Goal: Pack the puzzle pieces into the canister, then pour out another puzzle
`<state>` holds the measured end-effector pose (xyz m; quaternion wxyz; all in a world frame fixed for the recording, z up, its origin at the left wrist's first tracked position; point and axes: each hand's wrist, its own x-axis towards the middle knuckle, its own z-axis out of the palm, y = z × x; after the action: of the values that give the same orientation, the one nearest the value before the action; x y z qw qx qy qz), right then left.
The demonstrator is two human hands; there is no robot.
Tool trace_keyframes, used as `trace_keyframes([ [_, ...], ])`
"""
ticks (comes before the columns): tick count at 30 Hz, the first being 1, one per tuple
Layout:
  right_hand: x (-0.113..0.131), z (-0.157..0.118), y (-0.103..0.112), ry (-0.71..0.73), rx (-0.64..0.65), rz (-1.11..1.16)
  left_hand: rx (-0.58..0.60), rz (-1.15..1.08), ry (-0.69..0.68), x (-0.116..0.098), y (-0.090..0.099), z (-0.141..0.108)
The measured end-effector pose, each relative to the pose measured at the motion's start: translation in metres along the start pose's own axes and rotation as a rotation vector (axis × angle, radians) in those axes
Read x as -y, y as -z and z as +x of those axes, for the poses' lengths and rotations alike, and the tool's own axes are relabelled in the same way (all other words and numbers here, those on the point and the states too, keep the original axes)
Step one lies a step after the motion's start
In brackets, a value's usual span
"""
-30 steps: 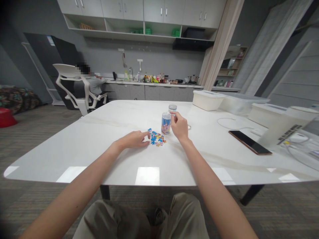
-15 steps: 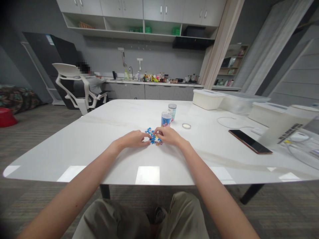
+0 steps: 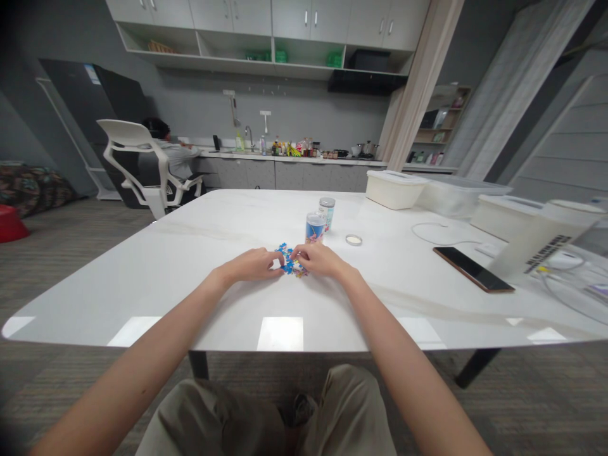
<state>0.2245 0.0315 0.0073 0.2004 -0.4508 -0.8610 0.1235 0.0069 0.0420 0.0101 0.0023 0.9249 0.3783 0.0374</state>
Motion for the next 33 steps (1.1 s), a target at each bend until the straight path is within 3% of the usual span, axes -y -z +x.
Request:
trace_keyframes([
  [33, 0.0013, -0.0007, -0.0013, -0.014, 0.023, -0.01, 0.036, -0.062, 0.02, 0.0002, 0.0005, -0.0011],
])
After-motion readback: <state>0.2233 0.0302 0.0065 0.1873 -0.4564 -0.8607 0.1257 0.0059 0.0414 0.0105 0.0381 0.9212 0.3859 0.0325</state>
